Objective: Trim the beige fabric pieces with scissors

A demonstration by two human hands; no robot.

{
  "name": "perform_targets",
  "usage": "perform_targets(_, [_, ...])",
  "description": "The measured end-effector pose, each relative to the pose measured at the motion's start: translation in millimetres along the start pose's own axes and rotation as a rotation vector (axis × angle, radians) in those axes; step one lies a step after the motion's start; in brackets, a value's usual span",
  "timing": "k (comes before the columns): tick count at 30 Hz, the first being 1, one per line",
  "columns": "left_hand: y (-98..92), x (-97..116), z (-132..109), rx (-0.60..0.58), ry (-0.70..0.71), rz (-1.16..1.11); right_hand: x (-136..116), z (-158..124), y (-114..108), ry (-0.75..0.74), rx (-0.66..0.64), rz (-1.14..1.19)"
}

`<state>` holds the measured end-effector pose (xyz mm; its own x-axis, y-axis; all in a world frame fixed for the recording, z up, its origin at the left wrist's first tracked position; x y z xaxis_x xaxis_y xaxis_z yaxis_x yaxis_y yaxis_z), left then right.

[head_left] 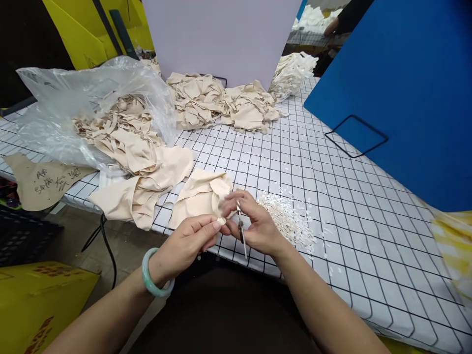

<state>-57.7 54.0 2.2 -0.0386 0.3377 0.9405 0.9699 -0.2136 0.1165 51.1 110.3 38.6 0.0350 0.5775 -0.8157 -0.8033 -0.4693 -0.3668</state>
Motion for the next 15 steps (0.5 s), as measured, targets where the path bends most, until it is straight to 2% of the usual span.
perform_targets(2, [-5.2, -1, 0, 0.028, 0.001, 0.053, 1, 0, 1, 0.008, -0.058, 0.012])
perform_targets(4, [-11.3, -3, 0, 0.066, -0.004, 0.096, 3, 0, 0, 0.021, -0.063, 0.035])
perform_targets(9, [-19.5, -7, -2, 0.108, 0.003, 0.063, 7, 4, 16, -0.022, -0.142, -0.010])
perform_targets(15, [-27.0, -12, -5, 0.178, -0.012, -0.046, -7, -10, -3, -0.124, 0.134, -0.170])
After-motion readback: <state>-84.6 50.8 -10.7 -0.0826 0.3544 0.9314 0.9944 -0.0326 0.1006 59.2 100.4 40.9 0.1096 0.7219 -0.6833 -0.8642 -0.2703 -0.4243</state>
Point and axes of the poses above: each hand's wrist, its own z-axis towards the middle knuckle, its own y-axis out of the palm, x = y × z, the point moved 9 cm from there along z, towards the middle knuckle, and after that the axes turned 1 degree about -y, right-handed, at the moved point
